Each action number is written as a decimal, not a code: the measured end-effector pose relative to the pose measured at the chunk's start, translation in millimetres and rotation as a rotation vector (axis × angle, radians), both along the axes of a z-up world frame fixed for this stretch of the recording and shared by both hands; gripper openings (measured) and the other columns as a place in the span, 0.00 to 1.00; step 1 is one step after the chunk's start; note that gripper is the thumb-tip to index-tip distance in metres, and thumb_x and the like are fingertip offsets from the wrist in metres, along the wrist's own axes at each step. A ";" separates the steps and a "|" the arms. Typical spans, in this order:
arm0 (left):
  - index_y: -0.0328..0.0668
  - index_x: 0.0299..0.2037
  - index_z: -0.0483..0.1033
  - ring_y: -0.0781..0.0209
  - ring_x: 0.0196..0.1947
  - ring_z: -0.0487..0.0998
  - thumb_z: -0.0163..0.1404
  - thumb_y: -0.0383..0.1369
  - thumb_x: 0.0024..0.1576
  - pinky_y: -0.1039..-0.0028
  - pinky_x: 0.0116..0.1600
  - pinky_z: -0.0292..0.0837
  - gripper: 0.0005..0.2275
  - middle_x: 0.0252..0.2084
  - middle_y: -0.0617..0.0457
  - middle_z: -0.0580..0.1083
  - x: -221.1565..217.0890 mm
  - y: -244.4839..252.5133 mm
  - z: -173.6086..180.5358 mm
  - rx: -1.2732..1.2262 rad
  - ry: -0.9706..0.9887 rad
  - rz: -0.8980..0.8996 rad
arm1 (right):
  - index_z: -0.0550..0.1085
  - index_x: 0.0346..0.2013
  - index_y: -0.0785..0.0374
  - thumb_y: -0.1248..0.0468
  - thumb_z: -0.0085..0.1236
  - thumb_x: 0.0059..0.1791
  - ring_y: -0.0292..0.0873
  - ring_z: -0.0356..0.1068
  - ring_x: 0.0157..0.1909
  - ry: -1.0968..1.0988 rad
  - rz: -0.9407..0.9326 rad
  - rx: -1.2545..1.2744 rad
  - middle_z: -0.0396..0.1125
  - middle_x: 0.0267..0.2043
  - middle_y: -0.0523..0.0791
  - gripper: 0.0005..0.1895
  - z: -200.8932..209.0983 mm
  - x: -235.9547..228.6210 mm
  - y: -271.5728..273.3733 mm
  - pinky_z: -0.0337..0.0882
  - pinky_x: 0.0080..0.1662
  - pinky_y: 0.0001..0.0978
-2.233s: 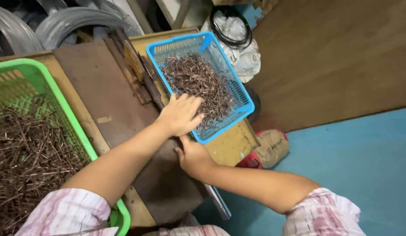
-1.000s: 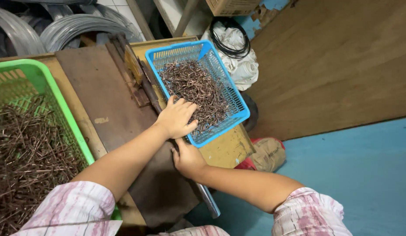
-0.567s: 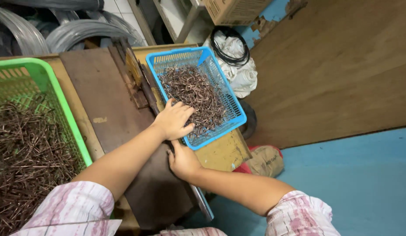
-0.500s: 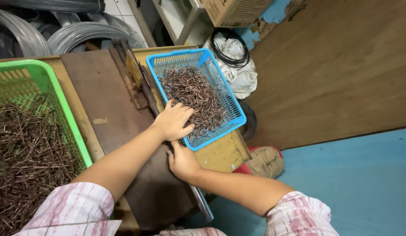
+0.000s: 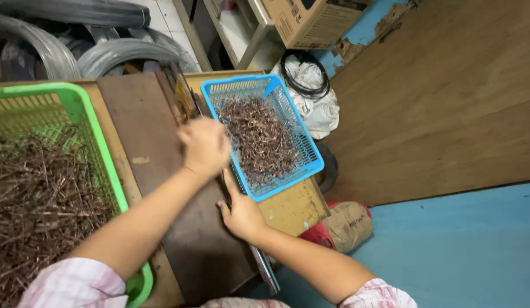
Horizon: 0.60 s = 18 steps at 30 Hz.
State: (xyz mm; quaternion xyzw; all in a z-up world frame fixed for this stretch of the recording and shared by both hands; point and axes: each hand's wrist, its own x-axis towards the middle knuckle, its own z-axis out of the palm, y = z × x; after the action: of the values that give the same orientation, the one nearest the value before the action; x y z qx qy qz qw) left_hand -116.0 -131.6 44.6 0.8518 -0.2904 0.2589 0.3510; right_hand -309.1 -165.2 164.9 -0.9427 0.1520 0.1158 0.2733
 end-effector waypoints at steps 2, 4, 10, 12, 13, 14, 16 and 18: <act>0.53 0.40 0.66 0.38 0.56 0.66 0.57 0.33 0.56 0.38 0.59 0.56 0.10 0.48 0.48 0.66 29.2 24.8 4.8 -0.097 0.216 0.157 | 0.46 0.83 0.56 0.64 0.51 0.56 0.76 0.74 0.56 0.018 0.000 0.002 0.73 0.53 0.72 0.42 -5.7 -0.4 -1.9 0.74 0.57 0.72; 0.53 0.48 0.63 0.31 0.63 0.59 0.58 0.29 0.58 0.33 0.63 0.53 0.15 0.57 0.44 0.62 57.6 45.7 4.9 -0.197 0.418 0.314 | 0.46 0.83 0.55 0.64 0.50 0.57 0.76 0.73 0.57 0.023 -0.003 -0.002 0.73 0.54 0.72 0.41 -7.6 -1.4 -4.4 0.74 0.58 0.72; 0.53 0.59 0.70 0.36 0.63 0.63 0.54 0.46 0.67 0.29 0.66 0.52 0.15 0.58 0.47 0.64 100.6 81.9 -20.2 0.019 0.678 0.127 | 0.47 0.84 0.44 0.62 0.53 0.56 0.73 0.72 0.62 0.028 -0.040 0.047 0.71 0.61 0.68 0.43 -14.0 -3.1 -8.2 0.73 0.62 0.66; 0.58 0.53 0.80 0.40 0.62 0.65 0.52 0.49 0.69 0.30 0.66 0.52 0.12 0.55 0.49 0.68 102.9 78.0 -35.8 0.135 0.624 0.088 | 0.47 0.84 0.40 0.62 0.53 0.56 0.71 0.71 0.63 0.026 -0.049 0.045 0.71 0.63 0.65 0.44 -18.0 -1.6 -11.3 0.73 0.63 0.63; 0.58 0.53 0.80 0.40 0.62 0.65 0.52 0.49 0.69 0.30 0.66 0.52 0.12 0.55 0.49 0.68 103.0 77.6 -35.1 0.136 0.626 0.085 | 0.47 0.84 0.40 0.62 0.53 0.56 0.71 0.71 0.63 0.028 -0.052 0.045 0.71 0.63 0.65 0.44 -20.0 -0.9 -12.2 0.73 0.63 0.63; 0.58 0.49 0.82 0.40 0.61 0.65 0.55 0.46 0.67 0.30 0.66 0.51 0.09 0.53 0.50 0.69 102.9 77.1 -34.5 0.148 0.535 0.080 | 0.47 0.84 0.40 0.62 0.53 0.56 0.71 0.71 0.64 0.026 -0.053 0.048 0.70 0.64 0.65 0.44 -22.1 -0.6 -13.1 0.73 0.64 0.63; 0.57 0.45 0.83 0.41 0.61 0.66 0.57 0.44 0.66 0.31 0.65 0.51 0.06 0.50 0.51 0.70 98.4 79.4 -35.9 0.158 0.451 0.076 | 0.47 0.84 0.40 0.62 0.53 0.56 0.71 0.71 0.64 0.031 -0.053 0.051 0.70 0.65 0.65 0.44 -24.1 -2.6 -13.4 0.73 0.64 0.63; 0.58 0.44 0.84 0.44 0.61 0.64 0.60 0.44 0.63 0.33 0.66 0.51 0.06 0.53 0.54 0.70 99.3 82.1 -34.6 0.153 0.428 0.091 | 0.46 0.84 0.39 0.61 0.52 0.56 0.70 0.71 0.64 0.040 -0.046 0.045 0.69 0.66 0.63 0.44 -23.5 -0.4 -13.5 0.72 0.64 0.63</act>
State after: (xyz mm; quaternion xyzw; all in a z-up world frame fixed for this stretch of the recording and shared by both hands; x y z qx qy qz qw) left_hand -16.6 -49.5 10.1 0.9236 -0.1895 0.0651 0.3268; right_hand -309.5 -178.6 141.4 -0.9302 0.1763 0.1315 0.2938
